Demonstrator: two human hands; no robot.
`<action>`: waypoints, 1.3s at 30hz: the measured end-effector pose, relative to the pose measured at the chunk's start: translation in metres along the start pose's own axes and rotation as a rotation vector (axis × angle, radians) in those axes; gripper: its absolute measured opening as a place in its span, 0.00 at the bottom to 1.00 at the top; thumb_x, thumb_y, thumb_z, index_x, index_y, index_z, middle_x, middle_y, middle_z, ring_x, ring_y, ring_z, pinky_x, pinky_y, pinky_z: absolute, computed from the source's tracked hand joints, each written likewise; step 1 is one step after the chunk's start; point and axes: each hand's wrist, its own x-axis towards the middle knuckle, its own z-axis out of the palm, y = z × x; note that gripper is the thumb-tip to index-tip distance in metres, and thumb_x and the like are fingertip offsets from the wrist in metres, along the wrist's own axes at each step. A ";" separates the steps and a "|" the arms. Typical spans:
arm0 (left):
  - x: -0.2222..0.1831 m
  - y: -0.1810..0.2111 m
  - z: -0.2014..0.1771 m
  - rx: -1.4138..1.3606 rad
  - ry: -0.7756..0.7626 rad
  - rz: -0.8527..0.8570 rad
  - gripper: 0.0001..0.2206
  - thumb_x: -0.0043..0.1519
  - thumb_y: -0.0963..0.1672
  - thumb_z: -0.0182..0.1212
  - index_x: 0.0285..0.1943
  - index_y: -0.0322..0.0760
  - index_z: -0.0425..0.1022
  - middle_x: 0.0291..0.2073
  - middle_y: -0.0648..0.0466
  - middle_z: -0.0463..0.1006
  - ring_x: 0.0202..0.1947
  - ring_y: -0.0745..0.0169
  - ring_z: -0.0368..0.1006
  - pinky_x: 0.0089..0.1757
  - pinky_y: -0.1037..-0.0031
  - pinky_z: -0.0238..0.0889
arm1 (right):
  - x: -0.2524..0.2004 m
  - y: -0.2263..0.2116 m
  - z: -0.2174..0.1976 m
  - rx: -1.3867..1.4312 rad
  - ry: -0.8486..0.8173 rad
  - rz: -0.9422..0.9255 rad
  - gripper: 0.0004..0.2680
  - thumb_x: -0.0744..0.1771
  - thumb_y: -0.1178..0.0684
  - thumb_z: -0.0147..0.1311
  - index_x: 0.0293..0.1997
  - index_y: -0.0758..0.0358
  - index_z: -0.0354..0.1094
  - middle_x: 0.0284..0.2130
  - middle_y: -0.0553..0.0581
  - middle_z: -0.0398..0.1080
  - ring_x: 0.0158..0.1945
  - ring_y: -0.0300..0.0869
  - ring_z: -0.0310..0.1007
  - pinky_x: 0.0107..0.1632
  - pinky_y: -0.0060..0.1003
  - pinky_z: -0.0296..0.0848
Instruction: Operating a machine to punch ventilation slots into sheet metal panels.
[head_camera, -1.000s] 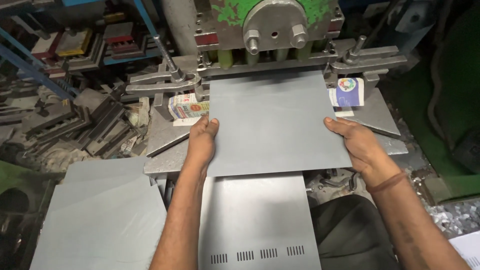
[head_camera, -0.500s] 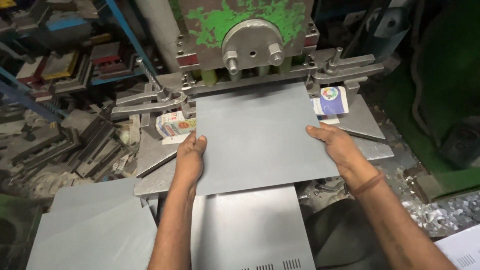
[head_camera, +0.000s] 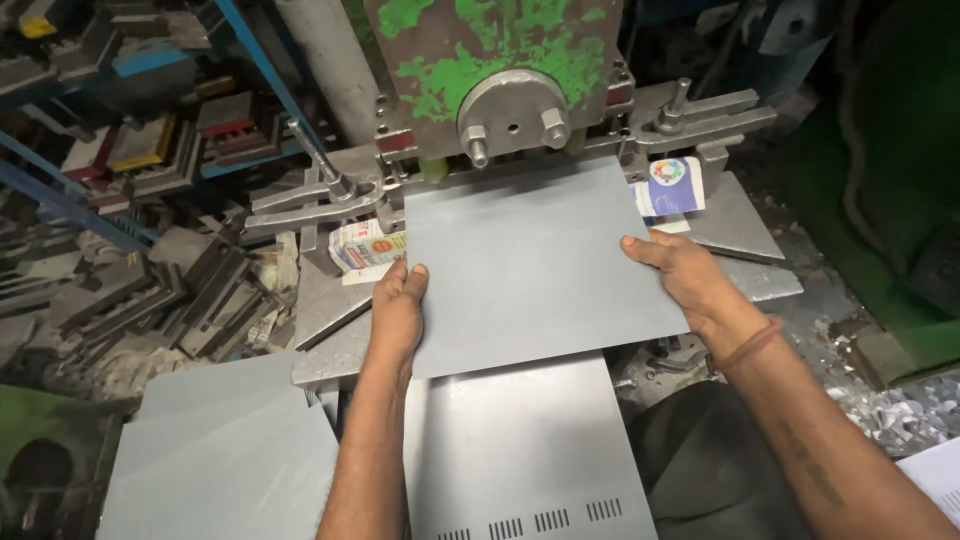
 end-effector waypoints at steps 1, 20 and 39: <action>-0.001 0.000 0.001 -0.018 0.007 -0.001 0.11 0.67 0.41 0.54 0.56 0.36 0.77 0.30 0.54 0.76 0.30 0.67 0.73 0.37 0.71 0.74 | 0.001 0.001 0.000 0.004 -0.010 0.000 0.08 0.66 0.54 0.59 0.46 0.67 0.74 0.28 0.62 0.75 0.28 0.47 0.80 0.34 0.43 0.79; -0.084 0.178 -0.022 1.139 -0.467 0.065 0.14 0.59 0.42 0.60 0.54 0.42 0.82 0.43 0.58 0.89 0.40 0.64 0.84 0.48 0.71 0.72 | -0.147 -0.053 0.103 -1.186 -0.104 -1.163 0.32 0.60 0.45 0.65 0.70 0.59 0.55 0.71 0.64 0.53 0.71 0.57 0.54 0.69 0.53 0.53; -0.091 0.031 -0.006 -0.018 0.027 -0.253 0.18 0.63 0.42 0.54 0.60 0.23 0.76 0.49 0.37 0.84 0.49 0.51 0.78 0.56 0.68 0.65 | -0.033 -0.013 0.005 -0.047 0.076 0.105 0.08 0.71 0.58 0.48 0.47 0.77 0.69 0.34 0.67 0.69 0.32 0.48 0.67 0.36 0.40 0.66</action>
